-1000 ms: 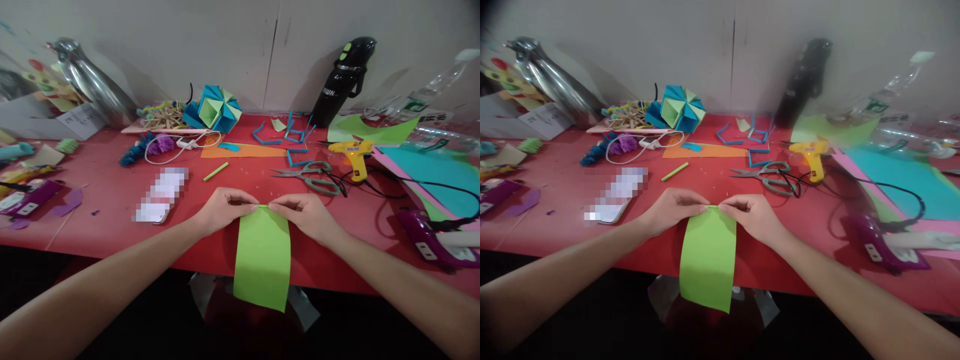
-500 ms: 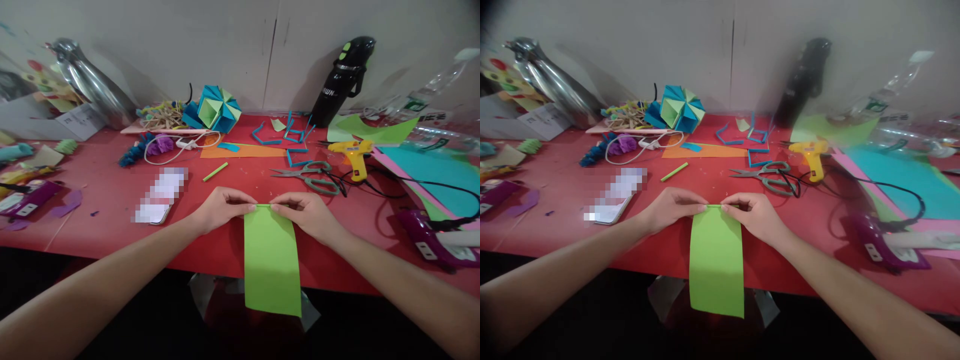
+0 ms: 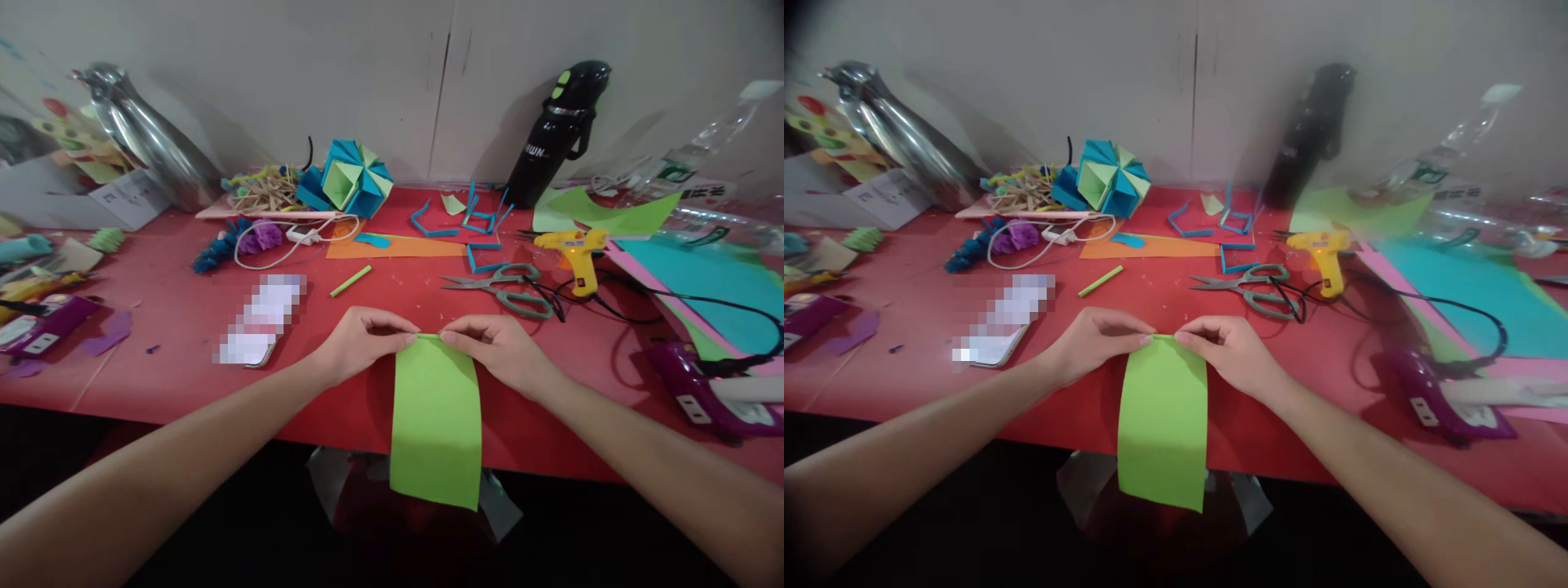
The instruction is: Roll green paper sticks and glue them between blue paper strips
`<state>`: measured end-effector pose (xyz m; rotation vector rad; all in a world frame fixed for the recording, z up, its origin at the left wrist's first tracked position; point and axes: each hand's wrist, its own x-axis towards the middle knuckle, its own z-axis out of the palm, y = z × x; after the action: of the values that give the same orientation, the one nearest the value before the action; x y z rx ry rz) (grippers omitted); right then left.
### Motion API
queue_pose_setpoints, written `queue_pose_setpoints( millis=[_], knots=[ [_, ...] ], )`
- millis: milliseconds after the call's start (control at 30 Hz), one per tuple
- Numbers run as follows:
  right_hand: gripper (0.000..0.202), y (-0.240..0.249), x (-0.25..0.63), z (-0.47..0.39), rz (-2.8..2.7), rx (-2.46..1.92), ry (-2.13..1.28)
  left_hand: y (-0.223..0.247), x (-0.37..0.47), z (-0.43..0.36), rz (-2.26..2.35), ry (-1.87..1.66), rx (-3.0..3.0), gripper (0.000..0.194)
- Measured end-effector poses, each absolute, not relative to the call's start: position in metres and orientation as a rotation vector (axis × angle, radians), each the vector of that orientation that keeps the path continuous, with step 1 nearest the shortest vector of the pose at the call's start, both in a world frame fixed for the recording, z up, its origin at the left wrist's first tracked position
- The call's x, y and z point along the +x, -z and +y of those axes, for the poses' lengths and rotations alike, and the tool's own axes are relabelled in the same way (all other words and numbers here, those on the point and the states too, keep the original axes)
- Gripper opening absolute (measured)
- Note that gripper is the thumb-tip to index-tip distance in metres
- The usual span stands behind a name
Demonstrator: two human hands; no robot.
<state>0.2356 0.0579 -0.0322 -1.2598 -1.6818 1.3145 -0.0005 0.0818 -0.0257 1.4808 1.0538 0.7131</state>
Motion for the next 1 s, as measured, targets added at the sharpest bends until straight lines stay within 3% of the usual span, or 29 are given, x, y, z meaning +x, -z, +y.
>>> queue_pose_setpoints(
  millis=[1000],
  knots=[
    [0.025, 0.0335, 0.2345, 0.0539, -1.740, -1.232, -1.225, 0.0256, -0.0008, 0.0823, 1.035, -0.671, 1.521, 0.025]
  ],
)
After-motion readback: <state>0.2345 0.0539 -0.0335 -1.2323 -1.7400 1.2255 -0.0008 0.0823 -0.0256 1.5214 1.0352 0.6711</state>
